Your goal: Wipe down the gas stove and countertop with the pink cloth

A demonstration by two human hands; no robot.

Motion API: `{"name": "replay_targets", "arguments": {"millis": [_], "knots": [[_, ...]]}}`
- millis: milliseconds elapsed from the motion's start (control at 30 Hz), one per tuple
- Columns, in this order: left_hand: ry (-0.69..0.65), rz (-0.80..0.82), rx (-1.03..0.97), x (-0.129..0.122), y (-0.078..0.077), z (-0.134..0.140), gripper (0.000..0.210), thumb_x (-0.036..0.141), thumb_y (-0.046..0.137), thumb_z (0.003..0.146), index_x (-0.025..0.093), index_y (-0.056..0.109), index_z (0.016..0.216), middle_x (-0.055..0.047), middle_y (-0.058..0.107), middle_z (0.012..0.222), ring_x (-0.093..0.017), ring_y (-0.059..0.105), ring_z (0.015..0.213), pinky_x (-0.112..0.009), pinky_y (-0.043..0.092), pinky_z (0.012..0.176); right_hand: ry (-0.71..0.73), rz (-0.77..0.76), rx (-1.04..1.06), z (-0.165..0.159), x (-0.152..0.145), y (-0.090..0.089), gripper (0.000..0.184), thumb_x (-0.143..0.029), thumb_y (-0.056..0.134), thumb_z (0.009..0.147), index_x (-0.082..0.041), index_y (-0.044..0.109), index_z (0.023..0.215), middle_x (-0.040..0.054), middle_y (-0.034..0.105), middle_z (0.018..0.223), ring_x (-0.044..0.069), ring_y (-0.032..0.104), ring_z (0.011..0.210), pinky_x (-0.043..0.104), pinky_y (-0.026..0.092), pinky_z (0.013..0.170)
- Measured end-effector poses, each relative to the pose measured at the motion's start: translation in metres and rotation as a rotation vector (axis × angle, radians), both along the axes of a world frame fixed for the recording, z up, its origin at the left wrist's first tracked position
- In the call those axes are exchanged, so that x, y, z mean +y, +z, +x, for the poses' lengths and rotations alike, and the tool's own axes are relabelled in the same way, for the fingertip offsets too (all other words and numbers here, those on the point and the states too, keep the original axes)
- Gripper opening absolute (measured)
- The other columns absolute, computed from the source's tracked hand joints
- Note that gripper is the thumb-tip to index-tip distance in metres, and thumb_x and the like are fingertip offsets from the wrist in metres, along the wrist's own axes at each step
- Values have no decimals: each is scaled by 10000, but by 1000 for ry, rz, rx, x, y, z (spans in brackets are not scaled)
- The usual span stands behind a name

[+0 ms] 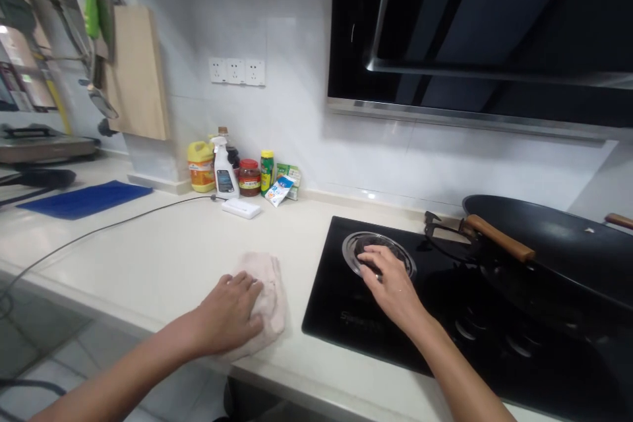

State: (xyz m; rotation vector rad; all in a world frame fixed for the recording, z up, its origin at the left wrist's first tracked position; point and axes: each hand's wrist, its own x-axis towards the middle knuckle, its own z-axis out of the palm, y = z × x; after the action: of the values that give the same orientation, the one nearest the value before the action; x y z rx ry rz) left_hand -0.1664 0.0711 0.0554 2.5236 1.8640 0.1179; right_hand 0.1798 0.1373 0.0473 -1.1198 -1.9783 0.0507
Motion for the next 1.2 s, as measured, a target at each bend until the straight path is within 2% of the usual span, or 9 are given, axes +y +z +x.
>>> {"name": "replay_targets", "arguments": {"millis": [67,167,267,467,667,800,900,1000,1200], "knots": [[35,-43,-71,16,-4,4,636,430,518,835,131,624,1386,-249,578,1462,-424,469,1425,-595,402,1117,-46,103,24,12,7,-4,224,-353,530,987,-260,728,1033,88,694,1167,258,667,1093,467,517,954],[151,-84,-140,46,-14,12,847,649,512,833,143,487,1511,-252,390,1615,-443,278,1534,-634,325,1159,-69,209,56,10,12,-13,199,-288,518,988,-245,712,978,67,714,1044,237,679,1010,422,503,900],[202,-69,-130,86,-21,21,961,781,492,811,134,463,1521,-257,335,1641,-458,222,1545,-646,237,1192,24,239,15,-5,3,-23,168,-211,518,984,-236,685,985,43,707,976,206,675,945,394,477,880],[144,-21,-126,181,-24,45,744,702,463,916,208,522,1470,-181,380,1635,-391,277,1530,-574,245,1212,228,211,-35,-27,-19,-30,190,-104,512,976,-232,633,1046,13,667,902,175,639,859,398,456,871],[27,17,-161,268,-21,84,486,470,609,977,201,575,1381,-123,545,1481,-305,543,1329,-573,447,1106,250,198,-89,-24,-20,-23,224,-81,516,967,-253,609,1078,2,656,861,174,619,787,417,470,836],[-10,25,-178,307,-17,107,417,403,642,972,190,602,1329,-111,607,1380,-265,626,1195,-511,543,1003,244,234,-109,-16,-17,-17,277,-59,527,944,-263,606,1115,-5,673,856,169,629,757,439,476,868],[5,12,-187,315,-15,114,419,402,643,972,187,600,1329,-111,613,1368,-261,634,1178,-503,552,988,177,272,-92,-7,-12,-16,254,-86,541,942,-267,628,1097,3,693,879,175,646,774,456,475,899],[6,-6,-194,300,-15,113,412,407,639,975,191,605,1324,-110,614,1367,-260,633,1180,-504,548,995,126,290,-79,0,-5,-17,212,-111,541,955,-256,645,1070,12,698,893,175,651,794,448,468,905],[-48,-24,-215,209,-23,93,442,472,579,977,208,607,1330,-108,592,1440,-306,529,1344,-538,416,1127,81,284,-41,5,7,-28,141,-158,534,983,-227,654,1013,9,694,874,165,650,799,399,444,889]]}}
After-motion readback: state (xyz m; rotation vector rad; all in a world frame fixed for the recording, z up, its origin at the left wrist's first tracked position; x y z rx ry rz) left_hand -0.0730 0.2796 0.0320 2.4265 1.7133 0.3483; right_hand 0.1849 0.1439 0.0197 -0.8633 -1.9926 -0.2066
